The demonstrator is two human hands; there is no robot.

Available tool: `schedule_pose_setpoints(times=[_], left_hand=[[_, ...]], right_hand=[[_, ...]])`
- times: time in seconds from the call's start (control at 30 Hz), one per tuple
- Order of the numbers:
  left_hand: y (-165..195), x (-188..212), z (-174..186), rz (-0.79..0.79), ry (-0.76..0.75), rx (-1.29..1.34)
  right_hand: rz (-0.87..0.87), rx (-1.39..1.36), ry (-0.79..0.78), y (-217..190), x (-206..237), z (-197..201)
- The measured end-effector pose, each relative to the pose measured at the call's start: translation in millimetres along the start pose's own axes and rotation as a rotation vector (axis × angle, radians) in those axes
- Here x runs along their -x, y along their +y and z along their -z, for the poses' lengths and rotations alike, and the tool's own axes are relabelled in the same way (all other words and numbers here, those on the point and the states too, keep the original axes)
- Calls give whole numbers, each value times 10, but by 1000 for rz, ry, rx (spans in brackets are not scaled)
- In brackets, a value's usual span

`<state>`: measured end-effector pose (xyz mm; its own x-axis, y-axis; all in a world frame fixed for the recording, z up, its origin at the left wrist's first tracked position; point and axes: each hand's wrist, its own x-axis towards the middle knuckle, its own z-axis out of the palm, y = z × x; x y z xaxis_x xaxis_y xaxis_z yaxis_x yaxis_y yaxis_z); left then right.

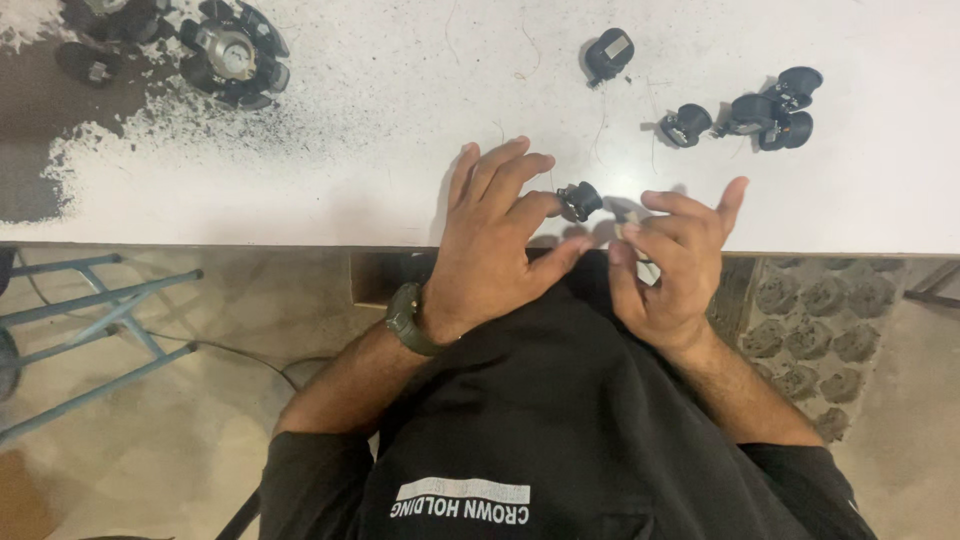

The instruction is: The person sits at a white table fitting small beige pieces into black plastic housings, using a small blade to trim and press the pieces into place, then sets the finished housings aside and picks up the next one.

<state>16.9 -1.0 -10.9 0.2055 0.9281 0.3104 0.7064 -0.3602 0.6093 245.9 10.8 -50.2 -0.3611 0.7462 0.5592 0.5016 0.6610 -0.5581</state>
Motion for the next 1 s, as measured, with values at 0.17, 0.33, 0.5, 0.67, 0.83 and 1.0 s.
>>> schedule_pose_setpoints(times=[0.17,0.33,0.5,0.67,0.83,1.0], left_hand=[[-9,77,-100,-9,65,-69],[-51,132,-145,-70,97,-99],[-97,143,-179,-145,116,-113],[-117,127,-184,-206,93,-174],[-92,108,-194,-225,151,-137],[-65,62,-239,-83,135,-115]], right_hand=[[-14,-72,-38,-23,17,-148],[-28,-49,-38,-65,-44,-159],[3,-36,-55,-59,-78,-158],[-8,-49,-31,-50,-85,-187],[5,-44,-40,-44,-94,-185],[2,-39,-52,-18,-65,-183]])
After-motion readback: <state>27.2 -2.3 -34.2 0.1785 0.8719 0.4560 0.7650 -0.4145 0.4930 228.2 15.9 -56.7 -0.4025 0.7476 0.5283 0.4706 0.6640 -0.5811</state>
